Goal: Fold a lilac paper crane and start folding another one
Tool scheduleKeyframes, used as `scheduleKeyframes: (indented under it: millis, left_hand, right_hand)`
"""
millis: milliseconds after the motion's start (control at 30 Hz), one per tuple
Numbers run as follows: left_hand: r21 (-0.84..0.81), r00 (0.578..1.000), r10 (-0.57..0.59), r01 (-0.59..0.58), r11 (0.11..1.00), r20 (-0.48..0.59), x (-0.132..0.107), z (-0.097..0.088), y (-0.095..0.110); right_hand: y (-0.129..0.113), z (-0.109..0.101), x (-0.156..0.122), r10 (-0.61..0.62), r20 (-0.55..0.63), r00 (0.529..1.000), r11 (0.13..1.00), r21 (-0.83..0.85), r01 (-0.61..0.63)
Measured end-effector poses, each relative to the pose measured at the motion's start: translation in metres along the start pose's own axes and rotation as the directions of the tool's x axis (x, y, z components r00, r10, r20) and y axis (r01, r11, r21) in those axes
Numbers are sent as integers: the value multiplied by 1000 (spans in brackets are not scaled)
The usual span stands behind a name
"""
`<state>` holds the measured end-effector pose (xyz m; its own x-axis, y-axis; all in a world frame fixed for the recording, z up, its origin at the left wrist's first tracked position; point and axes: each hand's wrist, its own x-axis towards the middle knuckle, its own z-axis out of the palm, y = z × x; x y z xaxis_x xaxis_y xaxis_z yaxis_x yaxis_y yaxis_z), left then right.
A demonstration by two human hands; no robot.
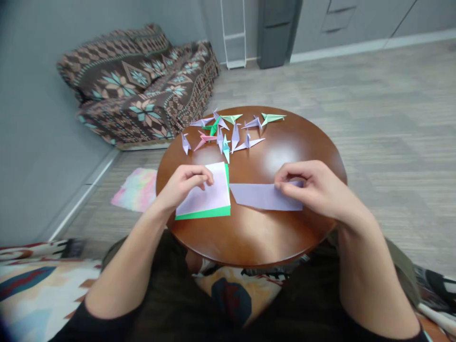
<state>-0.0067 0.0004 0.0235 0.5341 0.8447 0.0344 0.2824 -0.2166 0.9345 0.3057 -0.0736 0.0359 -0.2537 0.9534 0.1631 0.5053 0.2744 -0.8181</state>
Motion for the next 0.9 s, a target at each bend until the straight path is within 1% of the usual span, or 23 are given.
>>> scheduleKeyframes:
  millis: [33, 67, 100, 133, 200, 233, 267, 300, 333, 400, 433, 500, 533, 567, 600, 633, 667, 700, 733, 767, 800, 833, 900]
  left_hand:
    - [-61, 999, 22, -20, 998, 27, 0, 2, 2]
    - [-94, 994, 53, -44, 995, 92, 0, 5, 4]
    - [-101, 979, 82, -64, 993, 185, -1, 10, 8]
    - [-79, 947, 86, -65, 995, 310, -2, 15, 12]
    - [22, 834, 85, -115, 993, 545, -4, 24, 19]
    - [57, 790, 71, -133, 989, 609, -5, 27, 21]
    - [85, 766, 52, -138, 987, 641, -5, 29, 21]
    - [96, 753, 38, -134, 986, 657, -5, 29, 21]
    - [91, 753, 28, -117, 989, 658, -5, 28, 19]
    - [53, 771, 10, -57, 997, 637, -3, 24, 11]
    - [27, 787, -4, -16, 999, 617, -2, 22, 6]
    - [-39, 844, -55, 90, 995, 534, -1, 19, -5]
    - [-95, 878, -90, 152, 984, 471, 0, 20, -10]
    - [-165, 906, -131, 213, 963, 403, 1, 22, -15]
    - [-261, 933, -167, 256, 931, 320, 2, 25, -19]
    - [-377, 954, -199, 274, 885, 227, 3, 28, -22]
    - [-470, 961, -234, 276, 838, 147, 4, 32, -24]
    - [-543, 961, -259, 270, 795, 97, 5, 36, -24]
    - [-582, 959, -266, 272, 766, 99, 5, 40, -23]
    - [-586, 956, -258, 290, 757, 140, 4, 43, -22]
    - [-562, 950, -242, 312, 766, 198, 3, 45, -20]
    - [-523, 941, -230, 330, 786, 248, 2, 46, -18]
    - [-456, 933, -230, 338, 823, 275, -1, 48, -14]
  right_hand:
    - [-2, 3, 1, -9, 50, 999, 1000, 19, 8]
    - [-4, 7, 2, -24, 113, 993, 999, 44, 19]
    - [-7, 12, 4, -40, 167, 985, 998, 63, 30]
    - [-10, 18, 5, -48, 209, 977, 997, 64, 35]
    - [-14, 28, 8, -76, 251, 965, 996, 67, 61]
    - [-16, 31, 8, -88, 256, 963, 995, 65, 74]
    - [-17, 33, 9, -94, 257, 962, 995, 63, 80]
    - [-17, 32, 8, -92, 253, 963, 995, 59, 80]
    - [-16, 31, 7, -84, 245, 966, 996, 50, 74]
    - [-10, 25, 6, -49, 200, 979, 999, 29, 45]
    - [-6, 21, 6, -30, 154, 988, 999, 18, 27]
    - [4, 16, 7, 23, -11, 1000, 1000, 15, -22]
    - [9, 16, 9, 50, -134, 990, 999, 22, -48]
    - [13, 17, 12, 82, -274, 958, 996, 43, -73]
    - [17, 20, 14, 127, -395, 910, 991, 98, -96]
    - [19, 24, 17, 166, -436, 884, 981, 160, -106]
    - [19, 30, 19, 197, -398, 896, 968, 221, -115]
    - [18, 35, 21, 219, -318, 923, 953, 272, -132]
    - [16, 41, 22, 229, -232, 945, 936, 319, -148]
    - [13, 47, 22, 219, -154, 964, 923, 352, -153]
    - [10, 51, 22, 196, -116, 974, 922, 361, -143]
    - [6, 55, 21, 176, -109, 978, 925, 358, -126]
    - [1, 58, 19, 130, -17, 991, 930, 348, -116]
